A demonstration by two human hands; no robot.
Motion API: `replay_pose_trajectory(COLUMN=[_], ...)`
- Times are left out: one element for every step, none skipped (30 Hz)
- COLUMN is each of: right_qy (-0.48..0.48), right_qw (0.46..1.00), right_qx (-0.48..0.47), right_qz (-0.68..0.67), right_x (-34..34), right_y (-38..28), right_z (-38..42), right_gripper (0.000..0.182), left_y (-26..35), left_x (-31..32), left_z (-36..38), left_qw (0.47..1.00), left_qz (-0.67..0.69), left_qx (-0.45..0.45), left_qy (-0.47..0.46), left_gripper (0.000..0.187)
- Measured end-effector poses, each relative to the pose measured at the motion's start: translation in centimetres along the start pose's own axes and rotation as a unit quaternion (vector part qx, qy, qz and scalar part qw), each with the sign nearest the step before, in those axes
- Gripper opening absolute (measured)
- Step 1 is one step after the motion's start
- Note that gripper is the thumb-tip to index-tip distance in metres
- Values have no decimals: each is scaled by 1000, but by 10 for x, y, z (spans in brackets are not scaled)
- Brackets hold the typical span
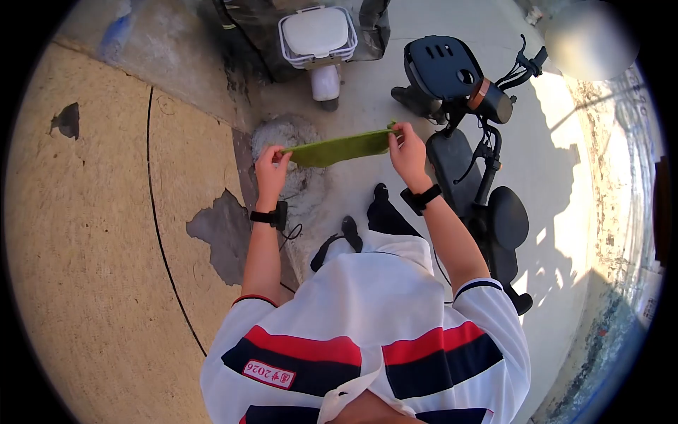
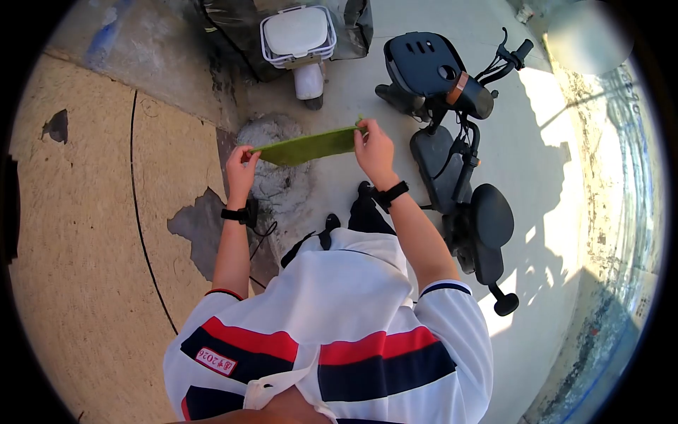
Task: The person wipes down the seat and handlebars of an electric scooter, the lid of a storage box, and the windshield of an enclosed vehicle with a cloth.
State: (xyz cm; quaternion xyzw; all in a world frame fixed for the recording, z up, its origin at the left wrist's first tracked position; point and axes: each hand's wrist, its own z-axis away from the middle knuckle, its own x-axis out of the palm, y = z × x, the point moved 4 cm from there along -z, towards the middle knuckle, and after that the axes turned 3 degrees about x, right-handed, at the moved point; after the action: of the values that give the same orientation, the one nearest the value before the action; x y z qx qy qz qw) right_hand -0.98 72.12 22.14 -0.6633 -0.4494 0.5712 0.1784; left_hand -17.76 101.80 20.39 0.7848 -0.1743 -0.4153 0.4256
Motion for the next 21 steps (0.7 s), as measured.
replay_pose_trajectory(right_qy=[-2, -5, -8, -6, -5, -4, -7, -9, -12, -15, -19, -23, -23, -22, -21, -22, -22, -22, -35, -49, -62], right_qw=[1000, 1000, 1000, 1000, 1000, 1000, 1000, 1000, 1000, 1000, 1000, 999, 999, 999, 999, 999, 998, 998, 997, 995, 992], right_qx=[4, 8, 12, 8, 5, 2, 4, 5, 8, 11, 15, 22, 27, 33, 38, 44, 50, 56, 72, 88, 106], right_qz=[5, 9, 12, 6, -1, -9, -8, -6, -3, -4, -5, -7, -4, -1, 4, 5, 7, 8, 6, 4, 2], right_x=[6, 11, 18, 25, 31, 40, 50, 60, 66, 73, 82, 89, 95, 99, 102, 106, 109, 111, 114, 116, 119], right_y=[3, 6, 9, 13, 18, 23, 30, 37, 42, 46, 50, 52, 54, 57, 61, 65, 69, 74, 79, 85, 91], right_z=[-7, -14, -23, -32, -43, -54, -65, -78, -91, -105, -118, -130, -141, -153, -165, -176, -185, -195, -204, -212, -217], right_gripper=[17, 17, 17, 17, 17, 17, 17, 16, 16, 16, 16, 16, 16, 16, 16, 16, 17, 18, 17, 15, 14], left_y=[-4, -7, -7, -7, -7, -9, -10, -10, -13, -17, -21, -22, -24, -25, -28, -31, -34, -34, -35, -36, -35], left_x=[2, 3, 5, 8, 9, 10, 13, 17, 21, 24, 27, 30, 34, 38, 42, 47, 53, 60, 65, 70, 74], left_z=[-4, -9, -15, -22, -30, -39, -49, -60, -70, -82, -95, -108, -122, -137, -151, -164, -176, -187, -199, -209, -219], left_qw=[1000, 1000, 1000, 1000, 1000, 1000, 1000, 1000, 1000, 1000, 999, 1000, 1000, 999, 999, 998, 998, 996, 994, 992, 991], left_qz=[2, 3, 12, 19, 25, 17, 10, 4, 4, 5, 4, -4, -12, -20, -28, -34, -40, -51, -63, -75, -80], left_qx=[-8, -16, -11, -5, 1, 2, 3, 5, -4, -13, -22, -24, -25, -27, -35, -44, -53, -69, -85, -101, -102], left_qy=[-2, -4, -3, -3, -2, -10, -17, -24, -26, -27, -29, -20, -11, -3, -3, -2, -2, -11, -20, -29, -31], left_gripper=[15, 15, 15, 15, 15, 14, 14, 13, 13, 13, 13, 13, 13, 13, 13, 13, 13, 14, 14, 14, 14])
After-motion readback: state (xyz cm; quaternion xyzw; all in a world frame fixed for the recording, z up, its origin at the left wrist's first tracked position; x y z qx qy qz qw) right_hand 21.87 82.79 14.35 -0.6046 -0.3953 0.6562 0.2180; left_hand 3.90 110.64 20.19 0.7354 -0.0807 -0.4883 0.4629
